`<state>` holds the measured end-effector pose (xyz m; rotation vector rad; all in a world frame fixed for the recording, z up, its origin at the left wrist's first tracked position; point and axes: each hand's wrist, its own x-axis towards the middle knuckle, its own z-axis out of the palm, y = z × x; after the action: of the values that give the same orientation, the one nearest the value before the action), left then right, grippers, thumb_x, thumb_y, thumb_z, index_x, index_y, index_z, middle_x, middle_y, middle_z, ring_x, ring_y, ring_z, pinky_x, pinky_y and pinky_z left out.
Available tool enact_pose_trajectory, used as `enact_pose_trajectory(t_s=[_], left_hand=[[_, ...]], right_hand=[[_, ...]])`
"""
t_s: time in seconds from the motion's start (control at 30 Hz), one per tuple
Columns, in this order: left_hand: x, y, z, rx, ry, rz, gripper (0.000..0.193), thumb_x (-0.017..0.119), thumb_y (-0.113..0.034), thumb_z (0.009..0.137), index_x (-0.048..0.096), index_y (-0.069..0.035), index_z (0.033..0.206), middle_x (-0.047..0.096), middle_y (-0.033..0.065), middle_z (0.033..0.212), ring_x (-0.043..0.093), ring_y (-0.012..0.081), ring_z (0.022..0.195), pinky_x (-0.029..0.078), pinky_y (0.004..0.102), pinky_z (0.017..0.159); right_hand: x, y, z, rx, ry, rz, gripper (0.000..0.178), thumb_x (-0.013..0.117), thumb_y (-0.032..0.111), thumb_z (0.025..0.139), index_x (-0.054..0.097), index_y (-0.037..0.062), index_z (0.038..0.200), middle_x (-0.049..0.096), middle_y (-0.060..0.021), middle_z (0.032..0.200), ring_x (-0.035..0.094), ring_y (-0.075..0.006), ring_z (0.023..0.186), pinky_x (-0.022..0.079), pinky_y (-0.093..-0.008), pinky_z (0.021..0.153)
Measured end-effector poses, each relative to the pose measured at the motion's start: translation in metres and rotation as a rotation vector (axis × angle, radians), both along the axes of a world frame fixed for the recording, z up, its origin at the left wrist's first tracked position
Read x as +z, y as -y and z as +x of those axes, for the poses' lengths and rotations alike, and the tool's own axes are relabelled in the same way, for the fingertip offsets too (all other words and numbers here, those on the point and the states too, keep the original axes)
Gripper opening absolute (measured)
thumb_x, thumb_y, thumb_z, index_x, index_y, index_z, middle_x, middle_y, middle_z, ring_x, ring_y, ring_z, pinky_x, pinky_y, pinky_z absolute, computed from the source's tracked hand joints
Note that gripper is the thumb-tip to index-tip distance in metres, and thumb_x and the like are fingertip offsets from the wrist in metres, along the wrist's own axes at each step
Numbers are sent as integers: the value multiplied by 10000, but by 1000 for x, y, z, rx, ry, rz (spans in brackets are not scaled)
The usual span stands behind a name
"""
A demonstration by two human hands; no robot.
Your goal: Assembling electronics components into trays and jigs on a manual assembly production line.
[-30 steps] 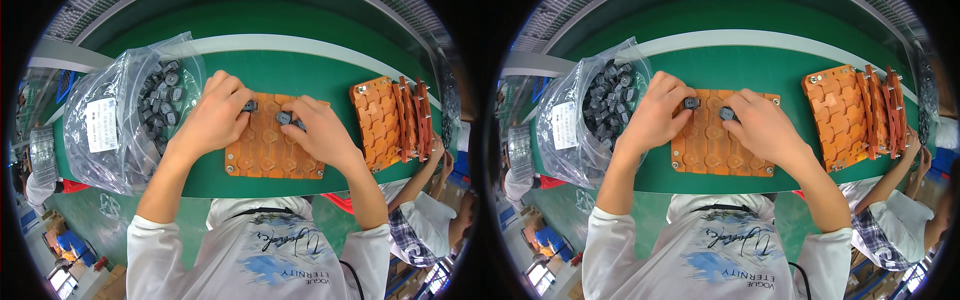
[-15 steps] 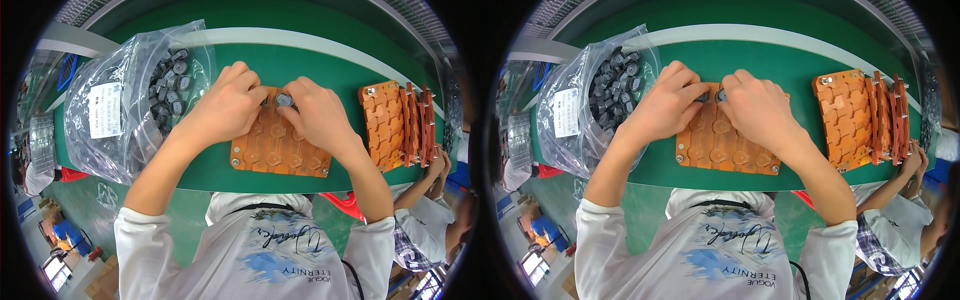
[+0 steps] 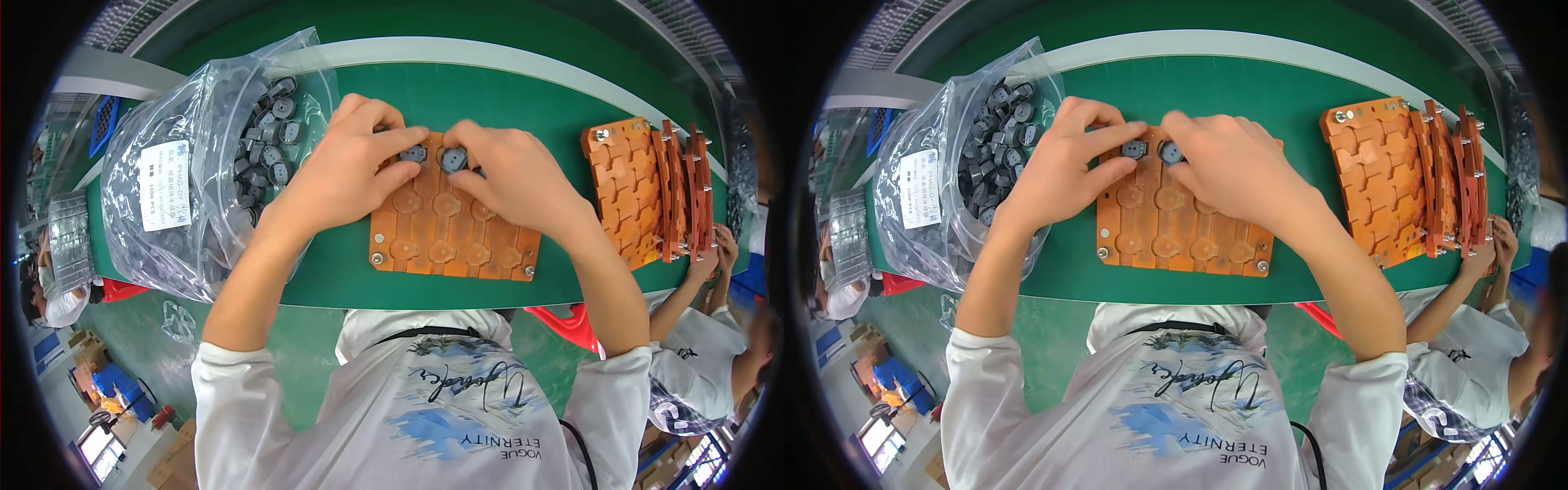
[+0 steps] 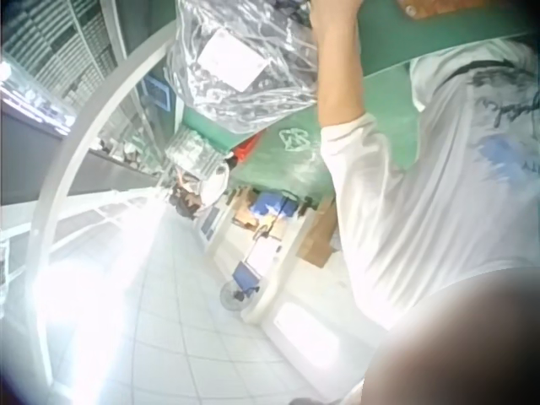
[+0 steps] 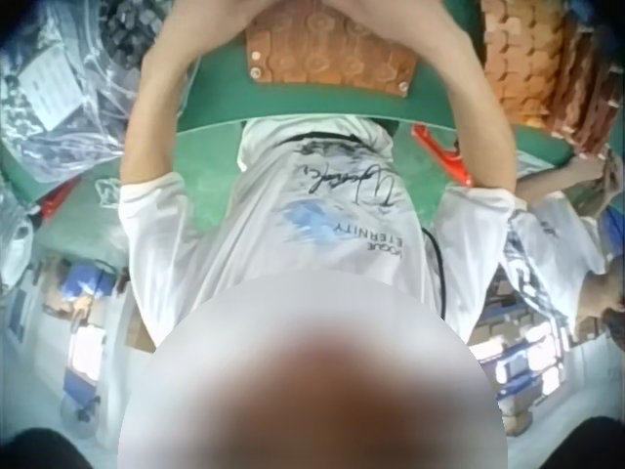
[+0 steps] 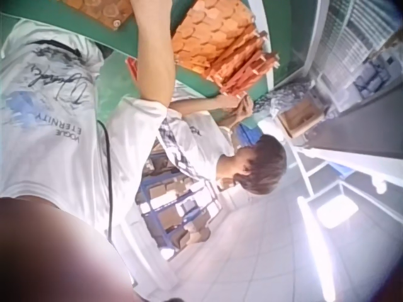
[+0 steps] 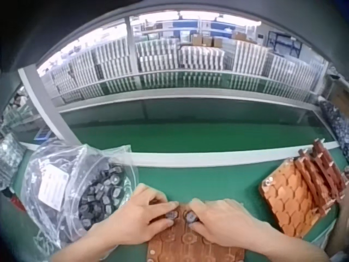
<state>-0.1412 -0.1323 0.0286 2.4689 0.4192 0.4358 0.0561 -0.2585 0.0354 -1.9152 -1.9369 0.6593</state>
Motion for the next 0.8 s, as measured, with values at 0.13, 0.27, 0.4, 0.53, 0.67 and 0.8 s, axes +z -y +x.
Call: enact_pose_trajectory(t_s=[0.13,0.27,0.4,0.53,0.67,0.8], left_hand=[[8,11,9,20,50,4,418,757,-68,769,688,-31,1179,616,99,1052,534,298,1036,497,379,867],[6,17,23,-67,35,39,376,760,-92,760,682,-24,1122,608,102,995,533,305,1013,477,404,888],[-2,20,31,-103,-49,102,291,753,-81,747,675,-15,1020,598,98,972,532,312,1007,468,419,906],[-7,21,35,-84,11,14,262,744,-36,740,678,-14,993,600,100,985,536,311,1005,477,410,902],[-2,22,38,-60,23,43,340,753,-8,741,690,-47,1073,611,101,991,549,314,976,502,393,833],[0,20,37,-78,-50,60,303,748,-3,743,709,-35,1042,611,101,995,549,302,972,506,393,819]], right_hand=[[-5,5,-10,-118,115,72,392,728,144,829,546,37,1159,661,-142,867,641,-334,743,500,-414,657],[17,14,2,-216,-160,64,326,710,131,845,560,31,1116,638,-103,853,618,-250,683,478,-356,604],[18,47,29,-536,-1067,-190,298,668,68,854,578,12,1133,585,-37,869,561,-144,658,433,-274,570],[17,63,12,-548,-1025,-143,310,635,23,870,576,-1,1173,635,-40,958,578,-117,722,451,-249,610],[1,62,2,-461,-529,57,257,681,17,838,619,15,1088,668,-77,1042,613,-153,796,492,-285,679],[-12,62,-6,-316,-117,357,218,747,98,826,686,65,1033,580,-73,1002,608,-193,755,507,-329,668]])
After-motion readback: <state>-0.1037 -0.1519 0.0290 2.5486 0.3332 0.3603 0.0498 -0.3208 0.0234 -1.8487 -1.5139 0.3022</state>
